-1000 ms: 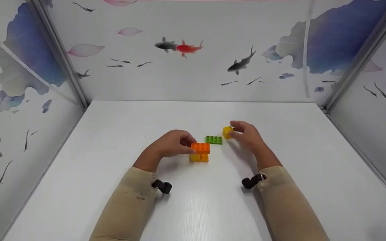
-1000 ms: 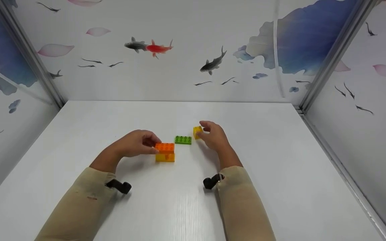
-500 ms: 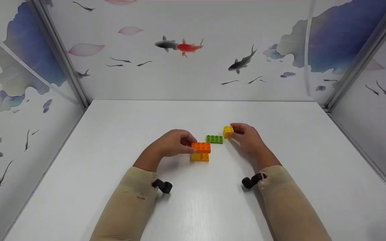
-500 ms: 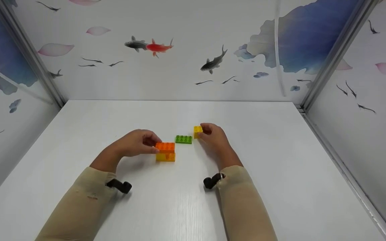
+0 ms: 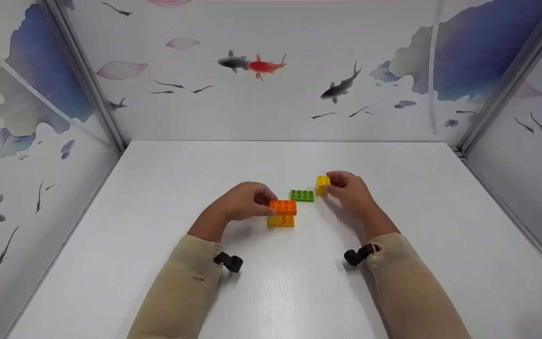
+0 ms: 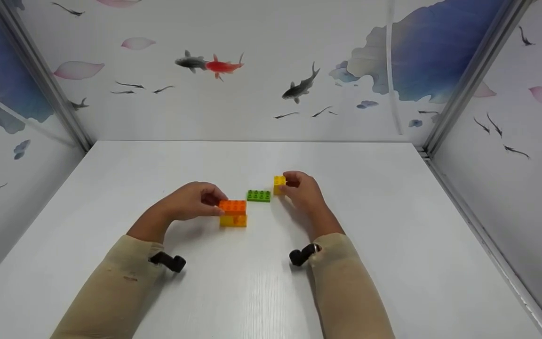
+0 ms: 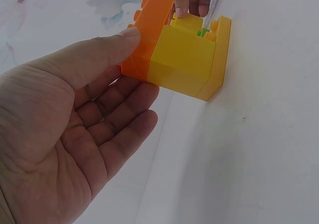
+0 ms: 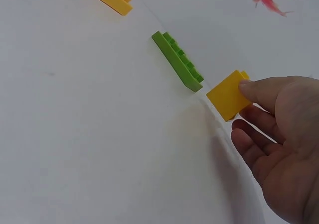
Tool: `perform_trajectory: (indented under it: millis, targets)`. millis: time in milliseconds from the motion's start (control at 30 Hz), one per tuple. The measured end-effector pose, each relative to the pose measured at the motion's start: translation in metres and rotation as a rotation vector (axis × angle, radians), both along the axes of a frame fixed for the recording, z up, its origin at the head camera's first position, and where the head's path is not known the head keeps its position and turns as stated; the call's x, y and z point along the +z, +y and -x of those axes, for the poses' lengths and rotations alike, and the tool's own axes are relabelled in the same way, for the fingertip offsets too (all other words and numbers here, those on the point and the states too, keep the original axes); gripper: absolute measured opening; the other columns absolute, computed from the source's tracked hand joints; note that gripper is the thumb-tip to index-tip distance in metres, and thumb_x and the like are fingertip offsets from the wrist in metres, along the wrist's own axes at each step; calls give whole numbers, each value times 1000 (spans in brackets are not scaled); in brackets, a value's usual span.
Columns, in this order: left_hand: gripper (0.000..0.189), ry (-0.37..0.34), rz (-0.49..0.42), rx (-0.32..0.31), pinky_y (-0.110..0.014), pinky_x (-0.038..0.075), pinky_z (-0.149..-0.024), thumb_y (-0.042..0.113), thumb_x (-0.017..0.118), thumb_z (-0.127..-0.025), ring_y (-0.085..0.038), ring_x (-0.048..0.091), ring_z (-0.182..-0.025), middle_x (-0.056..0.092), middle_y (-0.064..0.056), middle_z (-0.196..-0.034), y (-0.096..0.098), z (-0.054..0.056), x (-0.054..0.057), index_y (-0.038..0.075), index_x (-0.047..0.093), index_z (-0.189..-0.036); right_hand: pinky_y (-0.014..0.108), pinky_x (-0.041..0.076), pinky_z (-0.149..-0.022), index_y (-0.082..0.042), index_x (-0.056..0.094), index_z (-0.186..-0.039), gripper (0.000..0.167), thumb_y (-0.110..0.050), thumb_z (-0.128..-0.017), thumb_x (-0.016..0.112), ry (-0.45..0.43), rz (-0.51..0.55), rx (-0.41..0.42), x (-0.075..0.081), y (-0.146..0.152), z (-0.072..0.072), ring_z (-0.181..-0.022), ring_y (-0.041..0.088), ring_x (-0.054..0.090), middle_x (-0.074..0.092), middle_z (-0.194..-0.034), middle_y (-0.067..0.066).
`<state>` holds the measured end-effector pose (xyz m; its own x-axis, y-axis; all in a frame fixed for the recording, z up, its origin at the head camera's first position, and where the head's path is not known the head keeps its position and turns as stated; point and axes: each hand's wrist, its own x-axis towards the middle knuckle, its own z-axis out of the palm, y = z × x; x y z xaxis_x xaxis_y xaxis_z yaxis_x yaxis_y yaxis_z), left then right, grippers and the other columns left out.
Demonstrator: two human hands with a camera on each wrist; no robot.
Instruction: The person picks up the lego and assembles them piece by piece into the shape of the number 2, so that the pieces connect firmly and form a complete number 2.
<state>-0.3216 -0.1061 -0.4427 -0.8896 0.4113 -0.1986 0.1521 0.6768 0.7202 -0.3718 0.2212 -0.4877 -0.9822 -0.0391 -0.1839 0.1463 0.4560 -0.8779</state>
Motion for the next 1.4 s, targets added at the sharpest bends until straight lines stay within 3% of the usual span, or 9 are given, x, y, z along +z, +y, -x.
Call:
perform_trajectory:
  millis: [533,867,1400]
  targets:
    - [25,10,-12,5,-39,58,-106,29,85,-93,-20,66,-110,72,4,-116,1,-4,5,25,76,-117,42,50,-120,-17,59,-152,53,-26,-102,76,71,11,25,23,-8,-12,-134,26,62,64,-148,7]
    - [26,-3,5,14,-39,58,-107,29,86,-93,-20,66,-111,72,5,-116,3,-4,5,26,76,-116,40,55,-114,-21,66,-142,44,-29,-100,77,79,-4,72,34,-16,-20,-127,26,64,67,-140,4]
    - [26,3,2,-10,-38,59,-105,29,85,-94,-20,67,-110,73,5,-115,1,-1,3,26,77,-118,33,60,-103,-22,71,-133,40,-32,-96,82,142,5,224,58,-42,-45,-118,26,66,72,-130,4]
